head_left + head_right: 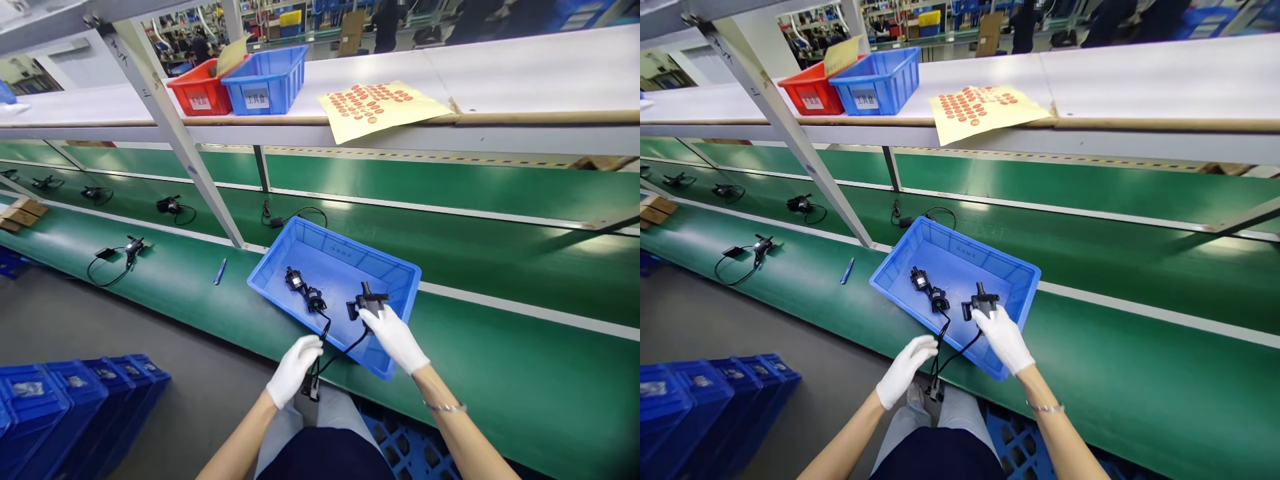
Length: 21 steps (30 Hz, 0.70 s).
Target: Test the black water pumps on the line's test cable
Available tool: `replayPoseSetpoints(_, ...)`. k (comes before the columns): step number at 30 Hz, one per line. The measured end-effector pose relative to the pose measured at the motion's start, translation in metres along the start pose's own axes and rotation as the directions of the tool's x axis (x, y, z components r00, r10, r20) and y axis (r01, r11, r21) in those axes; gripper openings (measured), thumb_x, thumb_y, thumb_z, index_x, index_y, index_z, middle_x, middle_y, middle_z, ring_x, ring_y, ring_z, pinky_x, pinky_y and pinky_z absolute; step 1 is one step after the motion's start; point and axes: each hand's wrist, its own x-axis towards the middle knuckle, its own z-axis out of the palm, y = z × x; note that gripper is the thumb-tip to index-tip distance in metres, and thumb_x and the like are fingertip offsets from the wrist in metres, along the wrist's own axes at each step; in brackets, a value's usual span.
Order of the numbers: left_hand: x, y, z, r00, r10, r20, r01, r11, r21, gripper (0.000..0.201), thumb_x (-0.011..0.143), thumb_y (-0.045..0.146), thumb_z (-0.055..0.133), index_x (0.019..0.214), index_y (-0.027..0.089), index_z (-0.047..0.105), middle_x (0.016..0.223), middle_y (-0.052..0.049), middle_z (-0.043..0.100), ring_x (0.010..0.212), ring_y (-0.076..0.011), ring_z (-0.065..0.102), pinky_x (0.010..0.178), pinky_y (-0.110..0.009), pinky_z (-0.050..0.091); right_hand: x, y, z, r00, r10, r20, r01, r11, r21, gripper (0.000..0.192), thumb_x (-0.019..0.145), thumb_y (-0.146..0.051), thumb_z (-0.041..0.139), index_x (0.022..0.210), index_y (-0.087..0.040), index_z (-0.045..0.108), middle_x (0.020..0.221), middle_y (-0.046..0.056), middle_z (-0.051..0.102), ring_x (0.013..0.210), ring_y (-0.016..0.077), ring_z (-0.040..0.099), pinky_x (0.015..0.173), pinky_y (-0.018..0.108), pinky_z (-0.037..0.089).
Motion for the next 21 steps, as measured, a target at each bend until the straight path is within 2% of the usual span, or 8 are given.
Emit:
replayPoseSetpoints(2, 0.004, 0.022, 0.016, 0.991, 0.065, 0.118, -0.023, 0.945, -0.325, 0.068, 0.095, 0.064, 0.049, 0.151, 0.026, 0.041, 0.152, -0.014, 0.049, 0.126, -0.027, 0.06, 0.111, -0.046, 0.043, -0.031, -0.023, 0.004, 0.999, 0.003, 0.034, -0.006, 0.997, 0.08, 0.021, 0.1, -0.035, 0.054, 0.108, -0.018, 0.064, 0.096, 0.005, 0.071, 0.078, 0.0157, 0.067, 0.071, 0.03, 0.058)
replayPoseSetpoints(4, 0.0, 0.027, 0.028, 0.969, 0.119, 0.218, 0.019, 0.84, -0.542, 0.077, 0.09, 0.071, 0.054, 0.15, 0.024, 0.045, 0.149, -0.014, 0.052, 0.124, -0.0282, 0.06, 0.111, -0.046, 0.043, -0.061, -0.051, 0.015, 0.998, 0.0, 0.057, -0.008, 0.988, 0.154, 0.021, 0.095, -0.035, 0.054, 0.108, -0.022, 0.064, 0.095, 0.005, 0.072, 0.078, 0.0185, 0.069, 0.069, 0.029, 0.057)
replayPoseSetpoints(7, -0.024, 0.008, 0.028, 0.974, 0.071, 0.214, 0.089, 0.75, -0.655, 0.078, 0.079, 0.076, 0.065, 0.133, 0.019, 0.063, 0.122, -0.012, 0.07, 0.111, -0.0259, 0.065, 0.101, -0.039, 0.049, -0.095, -0.088, 0.035, 0.998, -0.006, 0.06, -0.006, 0.98, 0.2, 0.02, 0.085, -0.039, 0.061, 0.094, -0.021, 0.066, 0.084, 0.007, 0.069, 0.081, 0.0262, 0.067, 0.074, 0.037, 0.055)
replayPoseSetpoints(10, -0.059, -0.017, 0.008, 0.975, -0.067, 0.214, 0.207, 0.638, -0.742, 0.073, 0.074, 0.077, 0.069, 0.117, 0.018, 0.07, 0.092, -0.007, 0.073, 0.076, -0.0183, 0.066, 0.067, -0.029, 0.052, -0.12, -0.106, 0.059, 0.997, -0.036, 0.075, 0.016, 0.967, 0.252, 0.023, 0.075, -0.042, 0.067, 0.078, -0.019, 0.065, 0.079, 0.01, 0.064, 0.088, 0.0334, 0.062, 0.083, 0.048, 0.052)
replayPoseSetpoints(12, -0.083, -0.023, -0.008, 0.976, -0.116, 0.186, 0.218, 0.573, -0.79, 0.068, 0.078, 0.075, 0.066, 0.113, 0.017, 0.071, 0.088, -0.006, 0.071, 0.065, -0.0145, 0.06, 0.054, -0.024, 0.046, -0.136, -0.109, 0.082, 0.993, -0.068, 0.097, 0.031, 0.941, 0.337, 0.034, 0.083, -0.045, 0.057, 0.096, -0.016, 0.069, 0.097, 0.015, 0.067, 0.099, 0.0337, 0.063, 0.09, 0.05, 0.052)
replayPoseSetpoints(15, -0.115, -0.014, -0.024, 0.98, -0.188, 0.059, 0.129, 0.388, -0.912, 0.058, 0.089, 0.067, 0.057, 0.108, 0.014, 0.07, 0.094, -0.008, 0.07, 0.06, -0.0109, 0.053, 0.046, -0.02, 0.037, -0.163, -0.113, 0.12, 0.979, -0.132, 0.153, 0.046, 0.883, 0.466, 0.051, 0.1, -0.037, 0.023, 0.131, -0.014, 0.056, 0.123, 0.017, 0.065, 0.116, 0.0257, 0.062, 0.098, 0.042, 0.053)
replayPoseSetpoints(18, -0.14, 0.006, -0.03, 0.963, -0.266, -0.052, 0.0, 0.191, -0.982, 0.055, 0.098, 0.062, 0.042, 0.103, 0.013, 0.069, 0.086, -0.007, 0.064, 0.053, -0.008, 0.044, 0.042, -0.018, 0.034, -0.19, -0.12, 0.14, 0.921, -0.264, 0.285, 0.077, 0.844, 0.531, 0.044, 0.103, -0.039, 0.025, 0.103, -0.023, 0.066, 0.092, 0.006, 0.071, 0.09, 0.0208, 0.069, 0.077, 0.031, 0.058)
replayPoseSetpoints(21, -0.154, 0.029, -0.029, 0.953, -0.29, -0.087, -0.067, 0.078, -0.995, 0.044, 0.102, 0.05, 0.041, 0.102, 0.014, 0.066, 0.085, -0.006, 0.059, 0.058, -0.0074, 0.048, 0.049, -0.017, 0.045, -0.209, -0.128, 0.125, 0.85, -0.344, 0.398, 0.087, 0.838, 0.539, 0.036, 0.099, -0.037, 0.041, 0.07, -0.023, 0.058, 0.057, -0.002, 0.057, 0.053, 0.0149, 0.056, 0.053, 0.024, 0.048)
